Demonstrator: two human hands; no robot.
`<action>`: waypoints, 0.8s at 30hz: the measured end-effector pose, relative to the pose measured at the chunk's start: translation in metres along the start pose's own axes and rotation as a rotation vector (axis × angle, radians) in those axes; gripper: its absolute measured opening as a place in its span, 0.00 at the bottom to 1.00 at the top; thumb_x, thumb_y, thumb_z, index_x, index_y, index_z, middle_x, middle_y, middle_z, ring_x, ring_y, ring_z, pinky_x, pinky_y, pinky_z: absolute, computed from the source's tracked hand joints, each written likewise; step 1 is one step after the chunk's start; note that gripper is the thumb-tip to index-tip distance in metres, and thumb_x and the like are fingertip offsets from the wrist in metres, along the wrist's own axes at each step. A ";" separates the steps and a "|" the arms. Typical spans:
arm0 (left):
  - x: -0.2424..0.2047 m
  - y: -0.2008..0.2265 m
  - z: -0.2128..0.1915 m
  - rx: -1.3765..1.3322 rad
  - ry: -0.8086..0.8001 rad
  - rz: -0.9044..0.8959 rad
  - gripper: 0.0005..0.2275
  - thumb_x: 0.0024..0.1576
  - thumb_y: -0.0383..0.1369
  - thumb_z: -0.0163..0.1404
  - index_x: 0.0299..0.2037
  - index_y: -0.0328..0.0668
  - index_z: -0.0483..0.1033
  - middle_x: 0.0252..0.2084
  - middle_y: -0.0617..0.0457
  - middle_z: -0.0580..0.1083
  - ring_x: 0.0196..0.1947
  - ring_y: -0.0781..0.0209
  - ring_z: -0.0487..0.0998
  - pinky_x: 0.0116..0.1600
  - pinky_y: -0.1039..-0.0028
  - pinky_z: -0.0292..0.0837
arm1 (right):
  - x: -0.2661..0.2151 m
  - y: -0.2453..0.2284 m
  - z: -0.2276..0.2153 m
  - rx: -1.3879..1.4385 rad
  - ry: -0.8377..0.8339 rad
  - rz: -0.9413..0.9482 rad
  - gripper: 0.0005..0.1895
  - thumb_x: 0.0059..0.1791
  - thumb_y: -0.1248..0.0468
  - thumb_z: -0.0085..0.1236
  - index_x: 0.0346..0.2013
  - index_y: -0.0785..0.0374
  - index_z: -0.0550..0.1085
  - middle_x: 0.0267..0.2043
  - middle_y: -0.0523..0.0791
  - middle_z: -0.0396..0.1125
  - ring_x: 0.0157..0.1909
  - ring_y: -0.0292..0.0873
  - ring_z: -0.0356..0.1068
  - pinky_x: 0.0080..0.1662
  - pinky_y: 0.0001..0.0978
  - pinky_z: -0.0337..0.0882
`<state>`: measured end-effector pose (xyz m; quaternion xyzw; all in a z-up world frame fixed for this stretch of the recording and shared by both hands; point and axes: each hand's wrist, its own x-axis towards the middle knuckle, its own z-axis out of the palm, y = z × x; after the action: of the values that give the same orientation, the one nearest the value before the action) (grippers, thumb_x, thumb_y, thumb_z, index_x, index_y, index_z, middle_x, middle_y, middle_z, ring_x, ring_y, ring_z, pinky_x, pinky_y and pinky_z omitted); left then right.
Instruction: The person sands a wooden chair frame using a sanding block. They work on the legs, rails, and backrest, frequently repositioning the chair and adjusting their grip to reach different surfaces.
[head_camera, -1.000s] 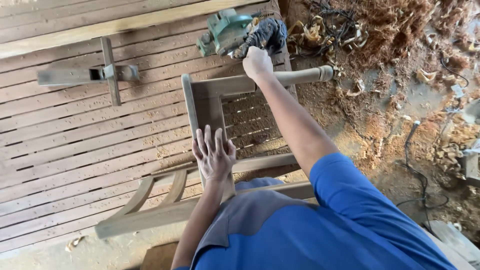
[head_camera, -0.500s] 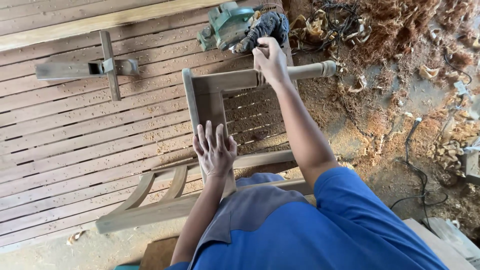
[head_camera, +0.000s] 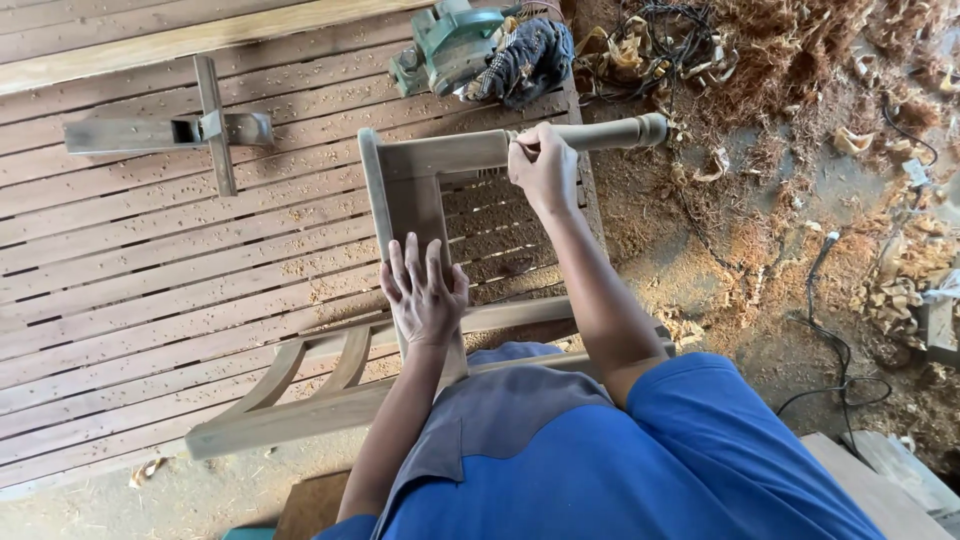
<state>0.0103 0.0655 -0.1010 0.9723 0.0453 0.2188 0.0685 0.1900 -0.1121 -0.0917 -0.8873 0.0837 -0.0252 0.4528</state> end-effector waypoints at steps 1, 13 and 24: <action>0.000 0.000 0.000 -0.001 0.002 0.000 0.21 0.53 0.44 0.50 0.58 0.56 0.71 0.66 0.46 0.69 0.70 0.43 0.65 0.68 0.50 0.55 | 0.004 0.001 0.001 -0.046 0.044 -0.009 0.07 0.46 0.62 0.62 0.32 0.60 0.72 0.26 0.50 0.72 0.33 0.55 0.78 0.38 0.47 0.80; 0.002 0.001 0.002 0.038 0.038 0.003 0.19 0.52 0.44 0.50 0.55 0.57 0.75 0.64 0.47 0.71 0.68 0.46 0.68 0.69 0.53 0.57 | -0.030 0.066 0.059 0.084 0.480 -0.355 0.07 0.48 0.68 0.66 0.30 0.61 0.74 0.28 0.52 0.69 0.31 0.55 0.74 0.34 0.32 0.73; 0.001 0.000 0.004 0.065 0.054 0.002 0.18 0.55 0.46 0.46 0.55 0.59 0.75 0.65 0.48 0.70 0.68 0.46 0.67 0.69 0.53 0.56 | -0.018 0.034 0.043 0.085 0.400 -0.185 0.08 0.47 0.65 0.68 0.28 0.60 0.75 0.27 0.51 0.71 0.34 0.57 0.75 0.35 0.38 0.74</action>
<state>0.0129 0.0655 -0.1040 0.9679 0.0530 0.2433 0.0353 0.1734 -0.0940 -0.1440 -0.8487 0.0889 -0.2456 0.4599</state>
